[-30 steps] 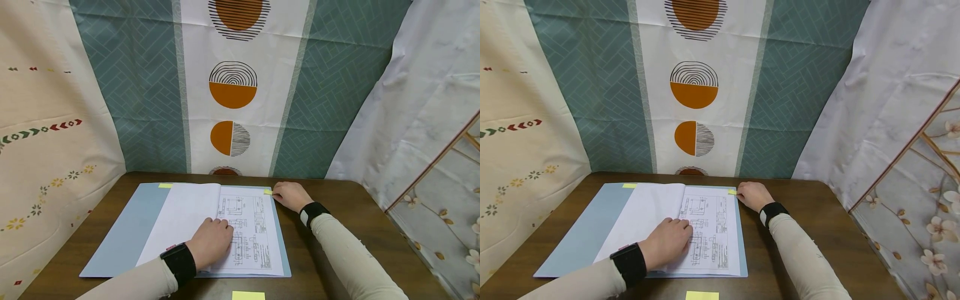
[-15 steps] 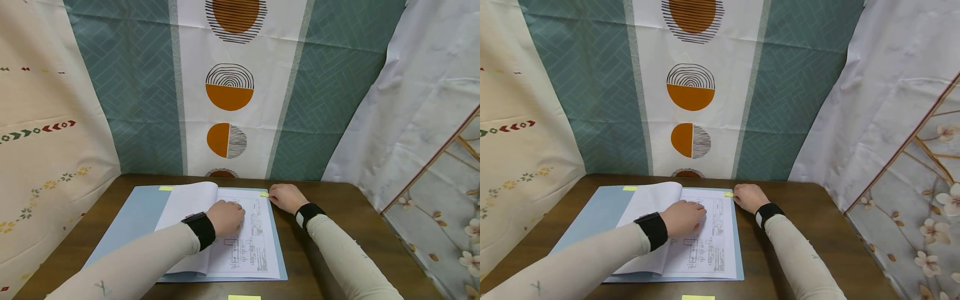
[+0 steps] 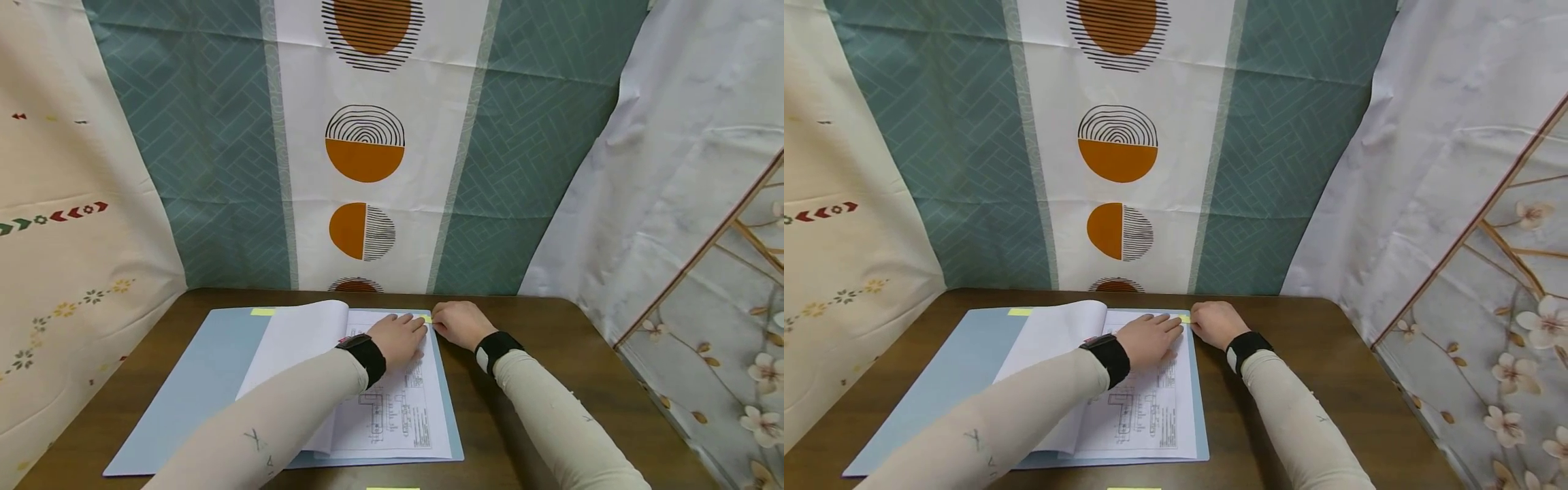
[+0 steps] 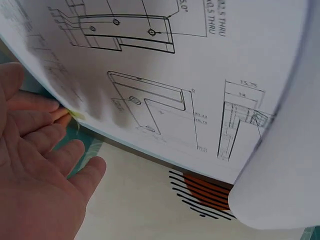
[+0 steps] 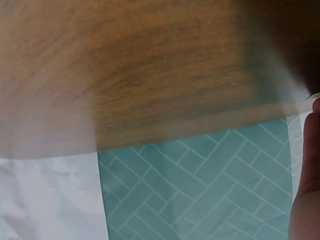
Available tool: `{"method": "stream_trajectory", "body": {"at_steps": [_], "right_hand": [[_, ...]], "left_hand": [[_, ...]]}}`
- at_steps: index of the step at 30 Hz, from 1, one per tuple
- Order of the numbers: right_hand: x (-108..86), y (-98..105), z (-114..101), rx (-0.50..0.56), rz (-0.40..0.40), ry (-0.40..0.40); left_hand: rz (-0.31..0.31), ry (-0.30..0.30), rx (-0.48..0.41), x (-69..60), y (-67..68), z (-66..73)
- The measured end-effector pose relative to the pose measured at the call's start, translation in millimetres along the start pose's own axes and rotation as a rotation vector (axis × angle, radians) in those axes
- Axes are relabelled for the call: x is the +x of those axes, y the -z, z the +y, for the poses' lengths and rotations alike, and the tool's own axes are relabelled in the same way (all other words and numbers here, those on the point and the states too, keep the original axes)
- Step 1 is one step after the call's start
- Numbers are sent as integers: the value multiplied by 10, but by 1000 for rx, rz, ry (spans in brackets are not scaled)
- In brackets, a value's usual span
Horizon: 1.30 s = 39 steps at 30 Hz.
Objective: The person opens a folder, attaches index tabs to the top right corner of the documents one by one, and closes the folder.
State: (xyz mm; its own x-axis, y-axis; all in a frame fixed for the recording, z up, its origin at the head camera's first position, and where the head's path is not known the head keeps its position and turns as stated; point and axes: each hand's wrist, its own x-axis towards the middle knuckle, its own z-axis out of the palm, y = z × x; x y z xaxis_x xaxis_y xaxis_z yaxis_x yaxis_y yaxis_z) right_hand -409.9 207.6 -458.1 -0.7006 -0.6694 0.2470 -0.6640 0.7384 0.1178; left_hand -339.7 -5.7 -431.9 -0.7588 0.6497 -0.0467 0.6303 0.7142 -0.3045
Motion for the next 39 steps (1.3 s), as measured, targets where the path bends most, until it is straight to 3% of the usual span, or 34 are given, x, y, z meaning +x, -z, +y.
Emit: {"method": "stream_trajectory", "body": {"at_steps": [10,14,20,33,39], "right_hand": [[21,-1,0,-6,15,21],[29,1,-18,-4,-5,-4],[30,8,-17,2,-6,-25],[16,-2,-33,21,-17,-66],[11,21,-34,16,0,-48]], "left_hand": [[-6,48,-102,164,-123,-9],[-32,73,-135,178,-128,-33],[-66,95,-172,303,-260,-55],[-38,207,-255,181,-84,-77],[-16,182,-249,173,-137,-28]]}}
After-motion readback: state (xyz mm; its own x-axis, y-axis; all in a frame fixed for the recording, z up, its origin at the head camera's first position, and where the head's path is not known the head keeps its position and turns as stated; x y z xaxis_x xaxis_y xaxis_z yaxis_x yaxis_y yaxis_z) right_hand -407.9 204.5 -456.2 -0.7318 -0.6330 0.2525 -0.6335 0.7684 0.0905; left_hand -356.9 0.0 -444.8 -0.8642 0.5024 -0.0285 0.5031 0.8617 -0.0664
